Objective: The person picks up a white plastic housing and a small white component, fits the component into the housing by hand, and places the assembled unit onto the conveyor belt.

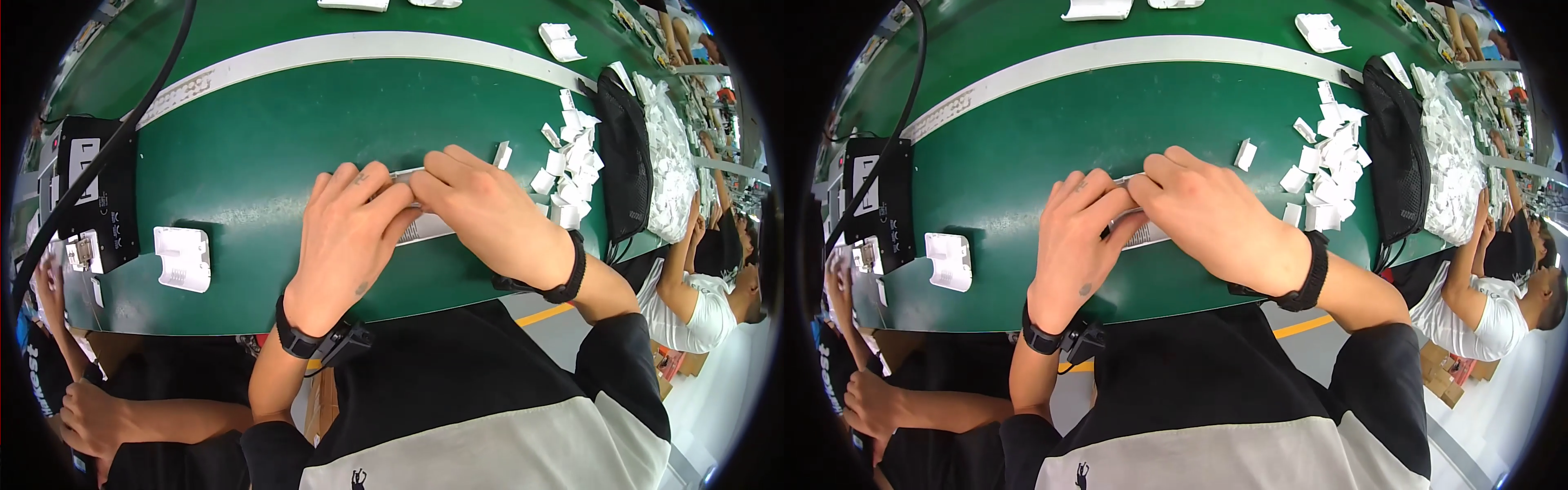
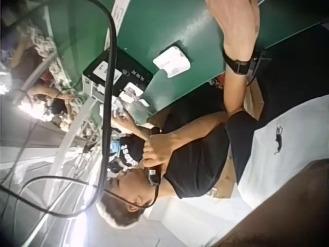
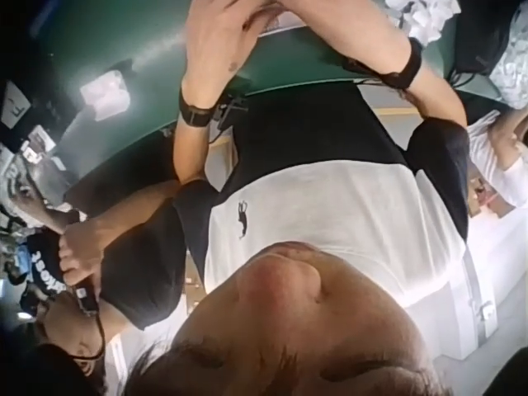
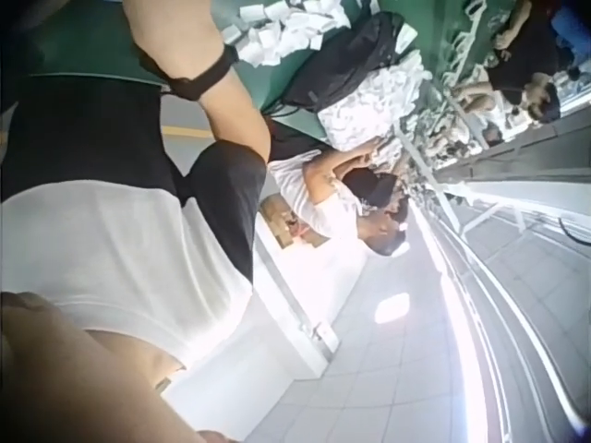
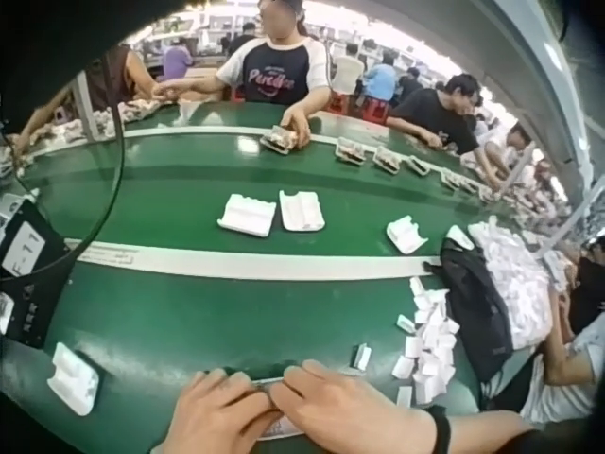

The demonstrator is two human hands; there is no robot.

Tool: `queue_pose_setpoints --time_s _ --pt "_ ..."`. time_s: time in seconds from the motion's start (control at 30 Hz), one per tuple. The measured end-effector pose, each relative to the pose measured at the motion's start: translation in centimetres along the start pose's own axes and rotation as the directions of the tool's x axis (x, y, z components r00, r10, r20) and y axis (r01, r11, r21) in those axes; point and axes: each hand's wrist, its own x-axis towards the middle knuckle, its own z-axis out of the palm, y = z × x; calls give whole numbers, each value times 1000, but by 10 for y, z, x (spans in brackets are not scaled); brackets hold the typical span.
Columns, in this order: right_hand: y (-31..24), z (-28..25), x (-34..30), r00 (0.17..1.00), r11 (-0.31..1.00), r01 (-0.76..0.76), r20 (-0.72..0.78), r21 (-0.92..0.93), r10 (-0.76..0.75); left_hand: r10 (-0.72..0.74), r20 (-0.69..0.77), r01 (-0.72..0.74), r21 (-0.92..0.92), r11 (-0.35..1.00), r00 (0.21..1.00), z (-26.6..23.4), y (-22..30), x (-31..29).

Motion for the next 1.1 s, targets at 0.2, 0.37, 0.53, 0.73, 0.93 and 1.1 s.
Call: queue_pose_setpoints --time_s 0.2,0.37,0.53,0.73,0.93,1.1 --pt "11 9 -10 996 999 44 -83 20 -43 -65 -9 65 59 996 998 1 12 3" --pt "19 -32 -29 903 957 -47 -398 285 163 -187 90 178 99 979 978 -7 5 9" --pt "36 -41 -58 837 888 -459 -337 -1 432 -239 -118 257 171 951 964 -26 -46 60" --pt "52 0 -49 798 846 -525 -396 -90 453 -150 -398 277 285 917 905 -75 -58 51" --pt "42 -2 -25 922 964 -245 -281 106 265 -434 -416 599 496 629 799 -118 -50 -111" --pt "29 -8 -22 970 984 -155 -172 90 169 -599 -328 666 148 731 730 -85 -13 -91"
